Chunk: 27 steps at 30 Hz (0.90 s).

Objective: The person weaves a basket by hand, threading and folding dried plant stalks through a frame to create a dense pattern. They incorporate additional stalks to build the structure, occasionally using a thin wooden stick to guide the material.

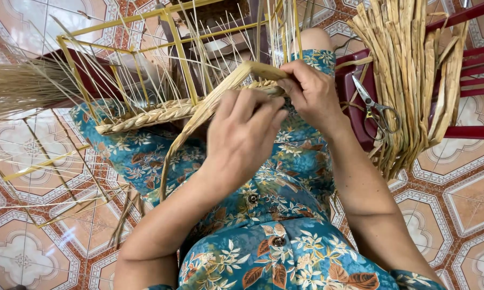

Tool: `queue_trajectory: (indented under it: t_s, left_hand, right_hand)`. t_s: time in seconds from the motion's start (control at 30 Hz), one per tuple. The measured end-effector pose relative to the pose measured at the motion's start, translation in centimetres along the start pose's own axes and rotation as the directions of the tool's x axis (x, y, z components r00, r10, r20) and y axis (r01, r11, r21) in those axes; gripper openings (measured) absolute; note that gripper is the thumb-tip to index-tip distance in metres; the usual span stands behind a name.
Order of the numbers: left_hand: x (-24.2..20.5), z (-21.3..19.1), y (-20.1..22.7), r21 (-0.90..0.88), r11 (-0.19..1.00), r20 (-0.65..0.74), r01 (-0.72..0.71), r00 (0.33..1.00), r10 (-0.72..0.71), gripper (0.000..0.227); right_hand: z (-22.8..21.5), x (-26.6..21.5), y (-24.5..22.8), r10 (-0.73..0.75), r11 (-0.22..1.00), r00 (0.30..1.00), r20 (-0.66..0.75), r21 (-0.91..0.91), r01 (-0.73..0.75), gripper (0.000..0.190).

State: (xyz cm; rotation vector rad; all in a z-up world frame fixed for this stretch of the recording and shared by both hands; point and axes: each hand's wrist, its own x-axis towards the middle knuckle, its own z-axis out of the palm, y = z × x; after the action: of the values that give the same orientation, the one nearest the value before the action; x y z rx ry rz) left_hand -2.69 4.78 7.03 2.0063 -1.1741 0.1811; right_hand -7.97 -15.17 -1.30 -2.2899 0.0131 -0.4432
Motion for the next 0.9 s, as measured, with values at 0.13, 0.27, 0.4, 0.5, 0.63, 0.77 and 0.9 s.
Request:
queue_trajectory:
  t_s: [0.13,0.27,0.4,0.5,0.63,0.77,0.9]
  left_hand:
    - [-1.5,6.8,-5.2,0.131,0.978,0.208,0.165,0.959,-0.19,0.028]
    - [3.1,5.1,-4.7,-0.339,0.665,0.579,0.665,0.705,-0.41,0.02]
    - [3.0,7.0,-5.3,-0.454,0.591,0.498,0.667,0.74,-0.452,0.019]
    - [1.7,7.6,-5.4,-0.313,0.896,0.033,0.315,0.947,-0.321,0.015]
    - [1.0,7.7,-5.9,-0.293,0.934,-0.148,0.205,0.955,-0.256,0.017]
    - [0.6,7.4,-6.6,-0.324,0.867,0.126,0.379,0.925,-0.357,0.043]
    - [1.7,6.3,-5.7,-0.186,0.919,0.122,0.348,0.936,-0.33,0.052]
  right_hand:
    - [0.4,-1.1,1.2,0.0,0.999,1.0,-0.018,0.046,0.001,0.014]
    - [-0.4,-1.0,1.0,0.085,0.98,0.996,0.029,0.176,-0.089,0.017]
    - [-0.7,-0.9,1.5,0.191,0.928,0.978,0.088,0.309,-0.209,0.015]
    - [-0.6,-0.7,1.9,0.25,0.858,0.961,0.117,0.434,-0.276,0.01]
    - [-0.3,-0.5,1.7,0.315,0.807,0.94,0.133,0.483,-0.339,0.007]
    - [0.2,-0.9,1.9,0.257,0.84,0.965,0.045,0.485,-0.246,0.009]
    - [0.0,-1.4,1.4,0.24,0.845,0.97,0.03,0.485,-0.224,0.01]
